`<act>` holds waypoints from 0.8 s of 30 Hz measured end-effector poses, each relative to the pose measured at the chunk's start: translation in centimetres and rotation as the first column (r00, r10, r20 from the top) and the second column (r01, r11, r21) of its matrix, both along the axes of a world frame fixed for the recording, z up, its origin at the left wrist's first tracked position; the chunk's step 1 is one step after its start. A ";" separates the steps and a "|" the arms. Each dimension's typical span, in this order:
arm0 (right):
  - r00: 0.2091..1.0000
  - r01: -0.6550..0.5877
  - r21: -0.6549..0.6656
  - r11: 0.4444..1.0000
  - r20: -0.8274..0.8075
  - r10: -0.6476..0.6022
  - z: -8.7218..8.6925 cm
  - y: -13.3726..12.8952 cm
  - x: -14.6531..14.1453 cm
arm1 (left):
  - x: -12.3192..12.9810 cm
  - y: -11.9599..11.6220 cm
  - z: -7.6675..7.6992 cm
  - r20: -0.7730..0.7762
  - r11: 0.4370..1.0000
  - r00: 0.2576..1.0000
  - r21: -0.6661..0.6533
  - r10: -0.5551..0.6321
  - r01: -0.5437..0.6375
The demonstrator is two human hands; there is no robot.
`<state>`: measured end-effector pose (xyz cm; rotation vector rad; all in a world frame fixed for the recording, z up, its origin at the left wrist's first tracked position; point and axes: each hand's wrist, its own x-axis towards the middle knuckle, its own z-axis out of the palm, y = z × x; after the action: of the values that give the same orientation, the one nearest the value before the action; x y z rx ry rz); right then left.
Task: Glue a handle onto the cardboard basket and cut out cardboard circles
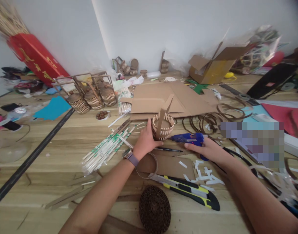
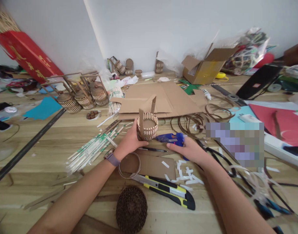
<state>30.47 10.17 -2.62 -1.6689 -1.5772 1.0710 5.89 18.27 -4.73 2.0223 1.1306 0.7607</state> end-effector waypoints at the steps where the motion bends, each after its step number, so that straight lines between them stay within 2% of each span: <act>1: 1.000 0.015 -0.002 1.000 -0.010 -0.015 0.0 0.0 0.1 | 0.3 -0.2 0.1 -0.025 0.999 0.999 0.007 0.036 -0.036; 4: 0.999 0.040 -0.012 0.999 -0.024 -0.040 -0.1 0.0 0.3 | 1.4 -0.7 0.3 -0.084 0.990 0.987 0.060 0.136 -0.131; 7: 0.999 0.036 -0.021 0.999 -0.026 -0.037 -0.3 0.0 0.4 | 2.2 -1.2 0.2 -0.113 0.981 0.977 0.093 0.182 -0.172; 14: 1.000 -0.001 -0.035 0.999 -0.030 0.000 -0.3 -0.1 0.5 | 2.7 -1.5 -0.3 -0.139 0.978 0.969 0.081 0.203 -0.193; 24: 0.993 -0.111 -0.002 0.994 0.048 0.111 -0.1 0.2 0.1 | 2.2 -1.2 -0.4 -0.171 0.987 0.972 0.048 0.162 -0.156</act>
<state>30.60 10.32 -2.75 -1.6337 -1.7179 1.0925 8.09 17.03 -5.16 2.0771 1.4027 0.6953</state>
